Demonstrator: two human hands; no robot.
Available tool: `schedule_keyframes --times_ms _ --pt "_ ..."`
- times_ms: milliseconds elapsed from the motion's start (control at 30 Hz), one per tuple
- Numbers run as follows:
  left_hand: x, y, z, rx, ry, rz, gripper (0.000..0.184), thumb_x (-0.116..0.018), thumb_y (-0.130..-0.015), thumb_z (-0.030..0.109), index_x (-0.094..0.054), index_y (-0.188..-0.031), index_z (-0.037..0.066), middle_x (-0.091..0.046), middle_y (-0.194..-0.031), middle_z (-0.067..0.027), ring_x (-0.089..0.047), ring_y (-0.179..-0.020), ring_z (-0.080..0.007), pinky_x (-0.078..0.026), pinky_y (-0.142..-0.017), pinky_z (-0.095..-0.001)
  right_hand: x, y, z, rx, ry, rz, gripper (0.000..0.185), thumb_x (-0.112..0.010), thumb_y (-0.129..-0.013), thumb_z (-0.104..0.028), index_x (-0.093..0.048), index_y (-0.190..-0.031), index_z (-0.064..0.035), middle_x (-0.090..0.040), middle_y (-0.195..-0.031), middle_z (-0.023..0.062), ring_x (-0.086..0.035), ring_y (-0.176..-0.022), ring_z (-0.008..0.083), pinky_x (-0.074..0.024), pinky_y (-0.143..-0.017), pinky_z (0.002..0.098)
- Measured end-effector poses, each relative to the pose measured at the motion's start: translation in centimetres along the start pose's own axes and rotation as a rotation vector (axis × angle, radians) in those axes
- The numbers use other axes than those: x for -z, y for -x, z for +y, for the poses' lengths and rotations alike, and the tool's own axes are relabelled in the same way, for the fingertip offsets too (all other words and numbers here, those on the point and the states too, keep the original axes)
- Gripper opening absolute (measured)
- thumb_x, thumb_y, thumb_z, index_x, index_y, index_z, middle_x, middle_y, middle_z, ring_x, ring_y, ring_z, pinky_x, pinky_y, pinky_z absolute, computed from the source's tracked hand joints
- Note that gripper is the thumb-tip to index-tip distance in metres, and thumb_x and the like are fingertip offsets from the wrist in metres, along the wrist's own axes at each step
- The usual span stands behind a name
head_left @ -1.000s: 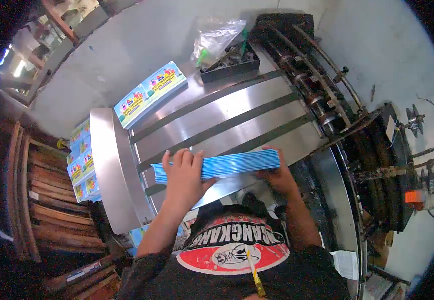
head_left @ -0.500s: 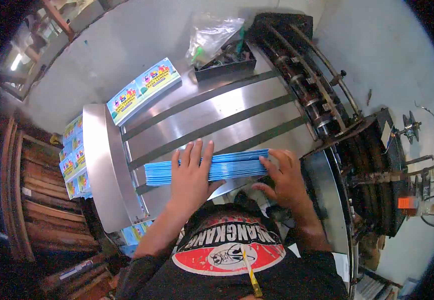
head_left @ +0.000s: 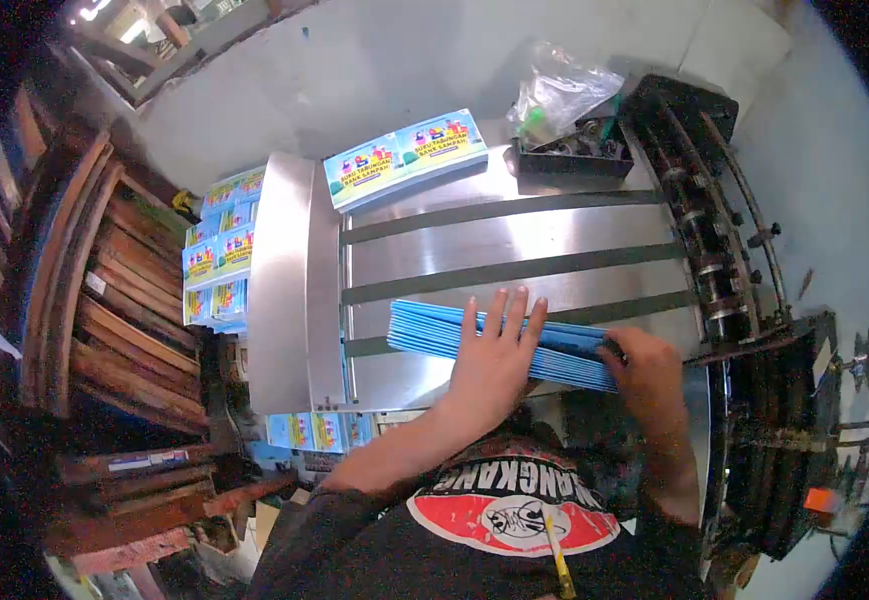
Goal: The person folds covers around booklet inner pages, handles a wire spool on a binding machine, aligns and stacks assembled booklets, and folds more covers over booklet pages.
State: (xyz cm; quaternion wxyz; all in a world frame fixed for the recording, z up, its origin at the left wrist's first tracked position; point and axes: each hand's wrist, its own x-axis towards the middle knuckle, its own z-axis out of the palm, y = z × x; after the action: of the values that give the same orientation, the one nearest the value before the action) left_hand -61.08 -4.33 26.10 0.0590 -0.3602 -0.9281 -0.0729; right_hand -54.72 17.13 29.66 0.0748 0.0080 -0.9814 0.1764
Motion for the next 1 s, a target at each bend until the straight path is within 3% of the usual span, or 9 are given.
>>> schedule_keyframes --times_ms 200,267,367,433,533,600,700,1000 --pt "-0.2 0.1 -0.1 -0.02 0.027 0.061 0.064 -0.055 -0.084 0.017 -0.035 -0.145 0.011 -0.038 -0.146 -0.0197 -0.038 -0.133 -0.0395 -0.027 -0.106 -0.0611 0.4 -1.4 -0.9 0.043 0.041 -0.032 0.017 -0.073 -0.075 -0.013 -0.067 -0.089 -0.0057 -0.063 -0.083 0.0106 -0.06 -0.079 0.0319 -0.0473 -0.069 0.0431" --pt "-0.1 0.1 -0.2 -0.028 0.048 0.051 0.065 -0.055 -0.085 0.019 -0.035 -0.146 0.013 -0.038 -0.146 -0.02 -0.037 -0.133 -0.0402 -0.027 -0.106 -0.0618 -0.5 -1.4 0.3 0.209 -0.012 0.037 0.016 -0.073 -0.072 -0.01 -0.067 -0.087 -0.0066 -0.059 -0.08 0.0089 -0.058 -0.078 0.0306 -0.0453 -0.068 0.0434" --pt "0.1 -0.1 -0.4 -0.041 0.081 0.041 0.066 -0.057 -0.084 0.02 -0.035 -0.147 0.017 -0.037 -0.146 -0.0209 -0.036 -0.133 -0.0413 -0.026 -0.106 -0.0629 0.3 -1.2 -0.3 0.274 0.049 0.022 0.016 -0.073 -0.073 -0.011 -0.067 -0.087 -0.0078 -0.059 -0.08 0.0087 -0.058 -0.078 0.0301 -0.0448 -0.069 0.0432" --pt "0.5 -0.2 -0.6 -0.068 0.117 0.047 0.068 -0.059 -0.083 0.018 -0.035 -0.147 0.021 -0.036 -0.146 -0.0213 -0.036 -0.133 -0.0418 -0.025 -0.106 -0.0634 0.8 -1.0 0.5 0.222 0.033 0.033 0.015 -0.072 -0.074 -0.012 -0.067 -0.088 -0.0077 -0.061 -0.081 0.01 -0.059 -0.079 0.031 -0.0455 -0.07 0.0435" --pt "0.9 -0.2 -0.7 -0.12 0.117 0.03 0.068 -0.061 -0.081 0.015 -0.041 -0.142 0.036 -0.042 -0.142 -0.0195 -0.039 -0.13 -0.0411 -0.026 -0.103 -0.0658 -0.1 0.2 2.9 0.108 -0.075 -0.022 0.014 -0.071 -0.078 -0.015 -0.067 -0.089 -0.0067 -0.064 -0.085 0.0127 -0.061 -0.082 0.033 -0.0471 -0.073 0.0435" --pt "1.0 -0.3 -0.7 -0.153 0.109 0.027 0.067 -0.062 -0.08 0.014 -0.043 -0.141 0.035 -0.043 -0.141 -0.0184 -0.041 -0.129 -0.0403 -0.026 -0.103 -0.0656 0.7 0.8 2.0 -0.056 -0.206 -0.121 0.016 -0.068 -0.084 -0.017 -0.067 -0.094 -0.0039 -0.068 -0.092 0.0165 -0.065 -0.087 0.0353 -0.0498 -0.078 0.0421" --pt "0.6 -0.3 -0.6 -0.158 0.082 0.066 0.064 -0.061 -0.079 0.012 -0.048 -0.137 0.036 -0.046 -0.14 -0.0158 -0.043 -0.127 -0.0385 -0.026 -0.103 -0.0654 -0.4 1.5 2.2 -0.124 -0.334 -0.033 0.018 -0.067 -0.085 -0.017 -0.067 -0.097 -0.003 -0.068 -0.094 0.0162 -0.066 -0.086 0.035 -0.051 -0.077 0.0404" --pt "0.9 -0.4 -0.7 -0.24 0.031 0.099 0.051 -0.066 -0.079 0.019 -0.057 -0.127 0.035 -0.047 -0.138 -0.0157 -0.043 -0.127 -0.0408 -0.026 -0.101 -0.0689 -0.2 1.9 1.6 -0.033 -0.252 -0.012 0.017 -0.066 -0.086 -0.017 -0.066 -0.097 -0.0035 -0.067 -0.087 0.0165 -0.064 -0.081 0.0359 -0.0505 -0.073 0.0399"
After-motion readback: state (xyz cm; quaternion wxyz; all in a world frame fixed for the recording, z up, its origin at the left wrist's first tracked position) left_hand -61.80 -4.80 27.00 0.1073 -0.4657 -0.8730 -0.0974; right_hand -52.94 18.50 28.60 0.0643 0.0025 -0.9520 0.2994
